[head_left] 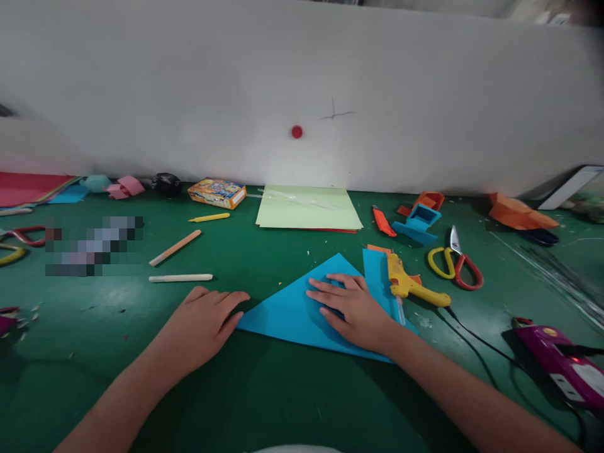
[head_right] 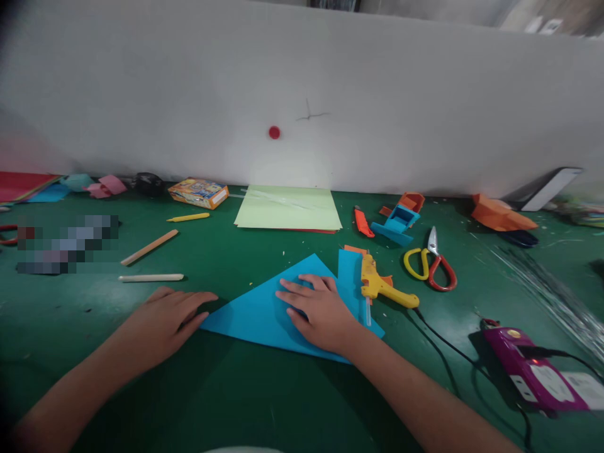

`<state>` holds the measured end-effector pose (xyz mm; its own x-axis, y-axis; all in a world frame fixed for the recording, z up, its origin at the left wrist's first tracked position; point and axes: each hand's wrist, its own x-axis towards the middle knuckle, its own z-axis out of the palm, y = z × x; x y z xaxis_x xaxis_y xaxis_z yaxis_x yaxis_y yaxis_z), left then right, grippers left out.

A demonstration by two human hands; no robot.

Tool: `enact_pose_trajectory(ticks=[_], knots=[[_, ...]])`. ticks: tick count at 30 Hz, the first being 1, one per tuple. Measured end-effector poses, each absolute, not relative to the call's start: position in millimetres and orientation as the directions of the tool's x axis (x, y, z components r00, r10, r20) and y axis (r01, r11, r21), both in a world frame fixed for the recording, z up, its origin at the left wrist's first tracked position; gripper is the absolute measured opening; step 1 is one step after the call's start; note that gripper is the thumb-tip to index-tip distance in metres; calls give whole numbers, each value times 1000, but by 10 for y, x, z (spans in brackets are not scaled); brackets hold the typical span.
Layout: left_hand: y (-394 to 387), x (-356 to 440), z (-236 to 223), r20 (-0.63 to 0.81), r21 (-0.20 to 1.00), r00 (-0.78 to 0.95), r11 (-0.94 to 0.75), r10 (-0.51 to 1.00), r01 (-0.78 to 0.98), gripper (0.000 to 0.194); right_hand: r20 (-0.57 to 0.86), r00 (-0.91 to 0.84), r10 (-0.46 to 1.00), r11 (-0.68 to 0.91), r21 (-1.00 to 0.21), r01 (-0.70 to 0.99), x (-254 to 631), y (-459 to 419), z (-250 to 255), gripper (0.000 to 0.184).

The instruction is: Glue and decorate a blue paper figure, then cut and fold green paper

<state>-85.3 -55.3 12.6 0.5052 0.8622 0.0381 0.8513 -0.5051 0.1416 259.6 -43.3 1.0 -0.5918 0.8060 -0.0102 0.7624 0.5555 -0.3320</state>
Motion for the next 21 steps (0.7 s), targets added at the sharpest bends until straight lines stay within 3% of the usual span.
enact_pose_trajectory(ticks=[4,7,12,16,21], knots=[[-580,-828,78,123,20,530,-536,839,844,33,-16,-592,806,552,-340,761,2597,-431,15,47],[-609,-798,104,196,-6,573,-584,796,812,32,-14,-591,806,552,-340,761,2598,-431,15,47],[-673,-720,184,326,-61,720,-746,613,663,32,-16,-590,807,550,-340,763,2592,-434,27,46],[-694,-674,196,343,-27,770,-814,538,581,29,-20,-594,804,552,-345,759,2634,-392,25,46],[-713,-644,204,301,23,778,-820,552,572,34,-19,-576,817,534,-349,770,2712,-323,15,46]])
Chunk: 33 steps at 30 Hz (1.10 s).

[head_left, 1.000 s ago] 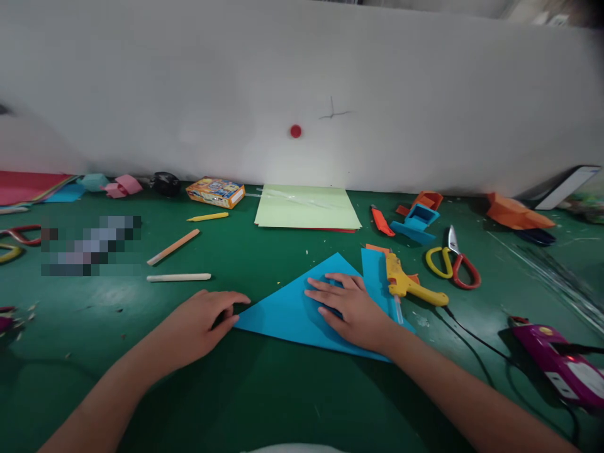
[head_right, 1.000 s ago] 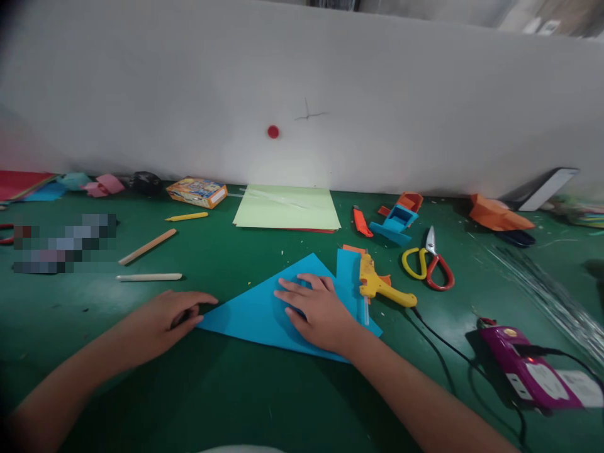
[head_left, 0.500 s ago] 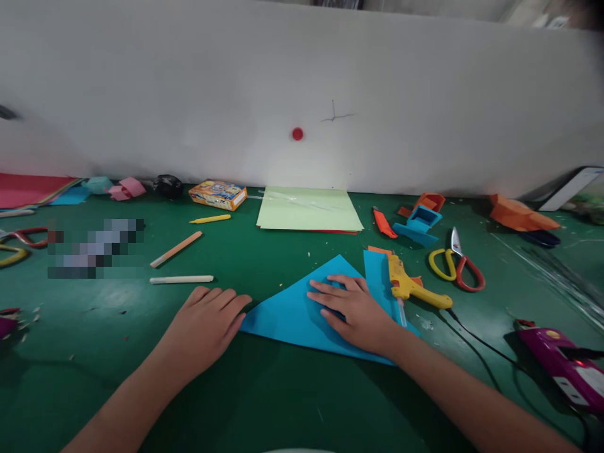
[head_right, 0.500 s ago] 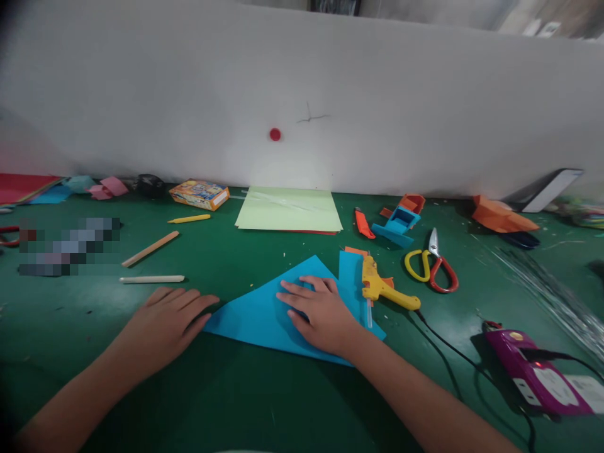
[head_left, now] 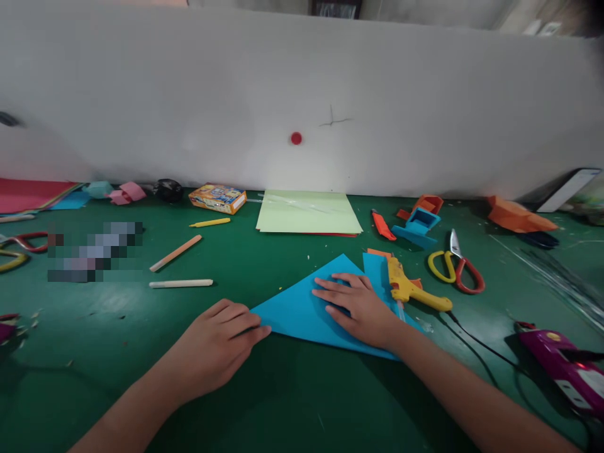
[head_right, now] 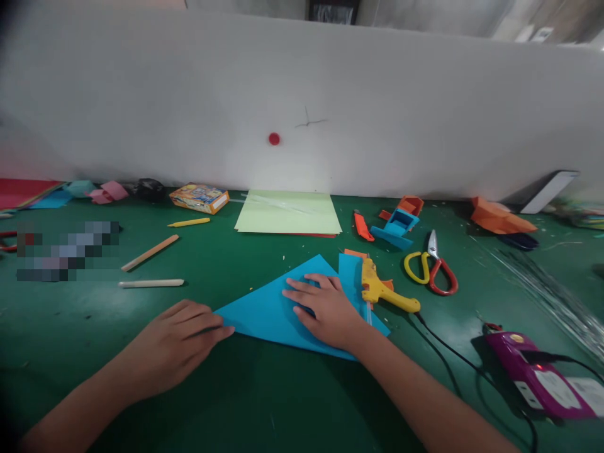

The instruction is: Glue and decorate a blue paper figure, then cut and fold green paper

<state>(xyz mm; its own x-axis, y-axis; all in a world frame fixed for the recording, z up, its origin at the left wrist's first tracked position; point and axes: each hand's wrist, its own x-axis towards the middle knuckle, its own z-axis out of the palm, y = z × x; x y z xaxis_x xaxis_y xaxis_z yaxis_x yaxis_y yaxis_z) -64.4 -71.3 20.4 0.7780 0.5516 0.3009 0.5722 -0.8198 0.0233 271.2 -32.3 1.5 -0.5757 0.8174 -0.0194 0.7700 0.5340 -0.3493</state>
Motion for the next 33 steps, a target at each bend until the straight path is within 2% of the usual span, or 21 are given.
enact_pose_trajectory(ticks=[14,21,33], knots=[[-723,-591,199,245,-34,793,-813,557,581,38,-16,-579,815,537,-354,766,2727,-314,-3,46],[-710,-597,147,220,31,760,-783,612,622,40,-12,-550,835,518,-321,793,2794,-261,-20,46],[-689,-610,91,195,61,737,-758,647,649,41,-19,-552,834,518,-321,793,2765,-278,10,47]])
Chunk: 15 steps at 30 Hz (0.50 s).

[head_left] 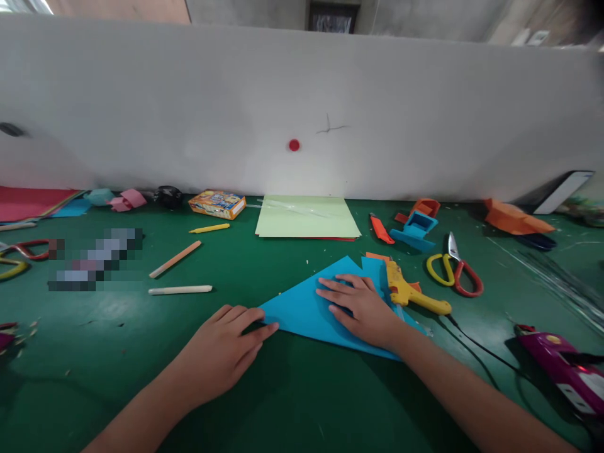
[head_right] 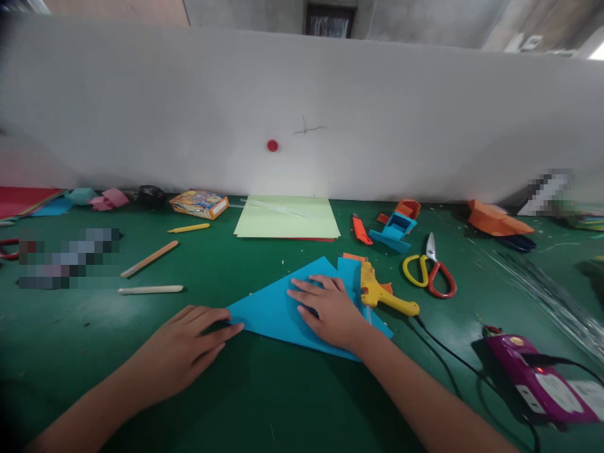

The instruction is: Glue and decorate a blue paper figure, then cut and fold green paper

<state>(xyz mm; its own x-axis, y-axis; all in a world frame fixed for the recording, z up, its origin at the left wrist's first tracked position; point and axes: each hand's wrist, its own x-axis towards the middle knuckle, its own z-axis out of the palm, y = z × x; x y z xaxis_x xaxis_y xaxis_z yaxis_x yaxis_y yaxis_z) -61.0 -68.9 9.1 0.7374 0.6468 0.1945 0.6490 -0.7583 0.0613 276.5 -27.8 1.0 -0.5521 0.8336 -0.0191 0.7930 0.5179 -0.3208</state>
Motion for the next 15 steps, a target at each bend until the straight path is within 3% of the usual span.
enact_pose_trajectory(ticks=[15], knots=[[-607,-786,206,196,65,566,-587,801,807,31,-1,-554,833,528,-301,794,2792,-261,-35,46]])
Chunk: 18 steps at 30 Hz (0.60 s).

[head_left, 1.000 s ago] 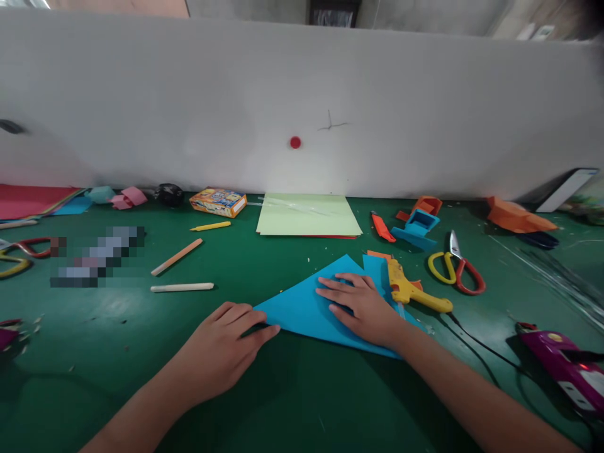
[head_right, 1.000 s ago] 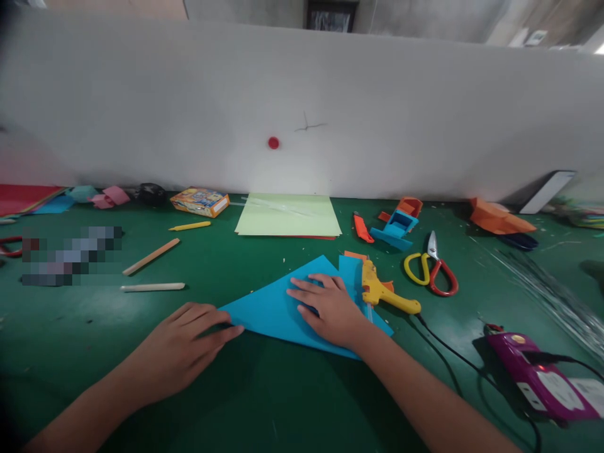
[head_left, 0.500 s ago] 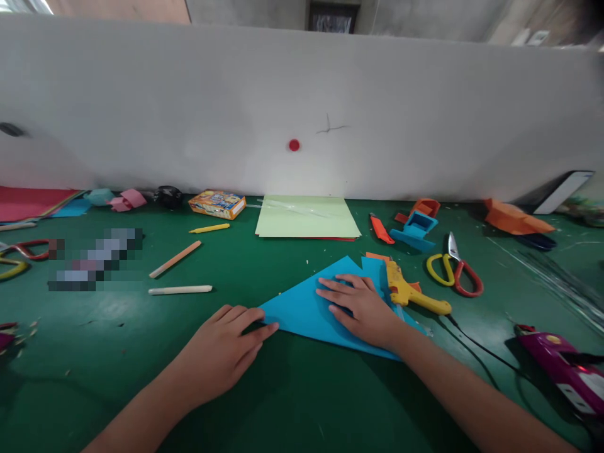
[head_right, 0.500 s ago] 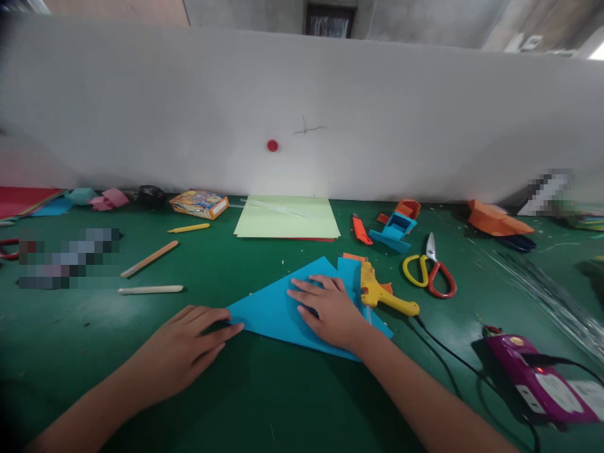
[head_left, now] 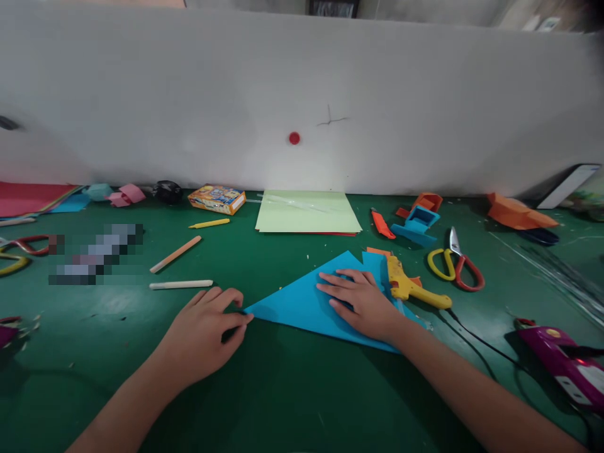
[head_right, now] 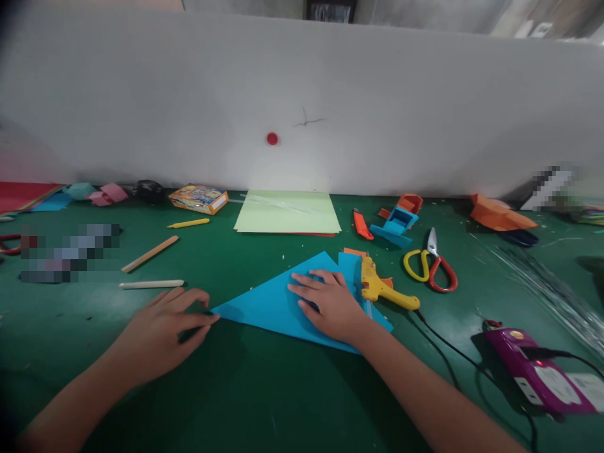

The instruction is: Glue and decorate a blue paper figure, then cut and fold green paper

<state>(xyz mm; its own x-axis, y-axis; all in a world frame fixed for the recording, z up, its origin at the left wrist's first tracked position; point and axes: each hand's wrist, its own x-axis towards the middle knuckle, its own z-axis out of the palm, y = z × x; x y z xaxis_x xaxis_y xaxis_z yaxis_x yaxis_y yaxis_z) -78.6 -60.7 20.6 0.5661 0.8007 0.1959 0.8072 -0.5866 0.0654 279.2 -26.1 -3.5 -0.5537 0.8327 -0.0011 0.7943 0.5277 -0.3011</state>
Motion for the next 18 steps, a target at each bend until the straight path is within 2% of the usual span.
enact_pose_trajectory(ticks=[9,14,18], knots=[[-518,-998,225,224,37,376,-393,899,919,31,12,-555,832,530,-313,788,2813,-267,-46,46],[-509,-1035,182,297,22,393,-417,870,908,36,17,-558,830,534,-312,785,2823,-258,-65,46],[-555,-915,178,366,88,497,-561,786,823,35,14,-556,831,532,-309,788,2814,-259,-66,46]])
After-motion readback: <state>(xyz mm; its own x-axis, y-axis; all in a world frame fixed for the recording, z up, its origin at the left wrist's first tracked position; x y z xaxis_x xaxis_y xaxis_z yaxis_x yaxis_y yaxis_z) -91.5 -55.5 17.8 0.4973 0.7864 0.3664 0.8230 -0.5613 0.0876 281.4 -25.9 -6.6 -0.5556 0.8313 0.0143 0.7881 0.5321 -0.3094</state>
